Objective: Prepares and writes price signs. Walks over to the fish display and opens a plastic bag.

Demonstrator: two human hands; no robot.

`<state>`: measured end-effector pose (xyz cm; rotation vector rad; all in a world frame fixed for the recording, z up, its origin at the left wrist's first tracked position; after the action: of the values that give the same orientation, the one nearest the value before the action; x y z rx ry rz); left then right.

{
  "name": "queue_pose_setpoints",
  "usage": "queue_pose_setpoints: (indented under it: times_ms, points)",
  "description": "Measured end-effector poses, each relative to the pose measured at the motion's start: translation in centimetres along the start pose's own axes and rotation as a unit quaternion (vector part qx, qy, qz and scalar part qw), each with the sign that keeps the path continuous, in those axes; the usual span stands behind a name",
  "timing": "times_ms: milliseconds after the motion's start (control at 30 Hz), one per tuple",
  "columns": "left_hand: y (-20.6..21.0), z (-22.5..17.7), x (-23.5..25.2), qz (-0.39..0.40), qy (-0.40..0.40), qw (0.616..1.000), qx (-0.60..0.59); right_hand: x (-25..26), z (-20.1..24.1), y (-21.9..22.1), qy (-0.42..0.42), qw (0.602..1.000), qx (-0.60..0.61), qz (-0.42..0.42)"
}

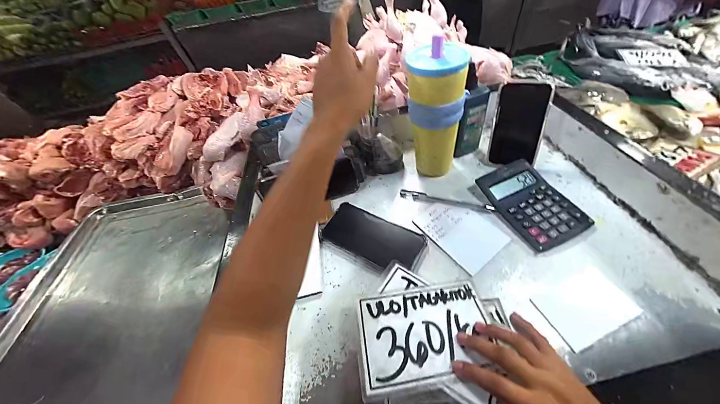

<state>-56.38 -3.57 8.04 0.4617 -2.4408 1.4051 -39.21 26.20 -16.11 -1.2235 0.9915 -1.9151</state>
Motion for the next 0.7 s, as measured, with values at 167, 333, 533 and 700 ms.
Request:
queue_pose_setpoints:
  times_ms: [167, 333, 533, 700]
  points:
    - [-3.6, -5.0, -0.1, 0.108, -0.006, 0.994, -0.003, -0.1, 0.6, -3.1, -0.012, 0.987, 0.082, -0.137]
    - [8.4, -7.4, -9.3, 0.511, 0.255, 0.821, 0.022, -2.4, 1.4, -4.3, -0.024, 0.975, 0.088, -0.201]
    - [15.4, -9.9, -13.1, 0.755, 0.210, 0.598, -0.167, -4.5, 1.3, -9.8, -0.051, 0.972, 0.035, -0.226]
    - [12.1, -10.6, -10.6, 0.618, 0.201, 0.696, -0.306, -6.2, -1.2, -13.9, 0.119, 0.952, -0.029, -0.282]
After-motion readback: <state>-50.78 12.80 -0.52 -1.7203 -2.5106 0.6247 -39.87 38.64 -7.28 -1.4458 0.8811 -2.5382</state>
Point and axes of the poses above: each hand's wrist, its own x-axis towards the middle knuckle, its own y-axis out of the palm, z = x × y, the point moved 4 cm from there along x, towards the middle knuckle, and after that the axes turned 14 degrees about z, right-handed, at the moved point
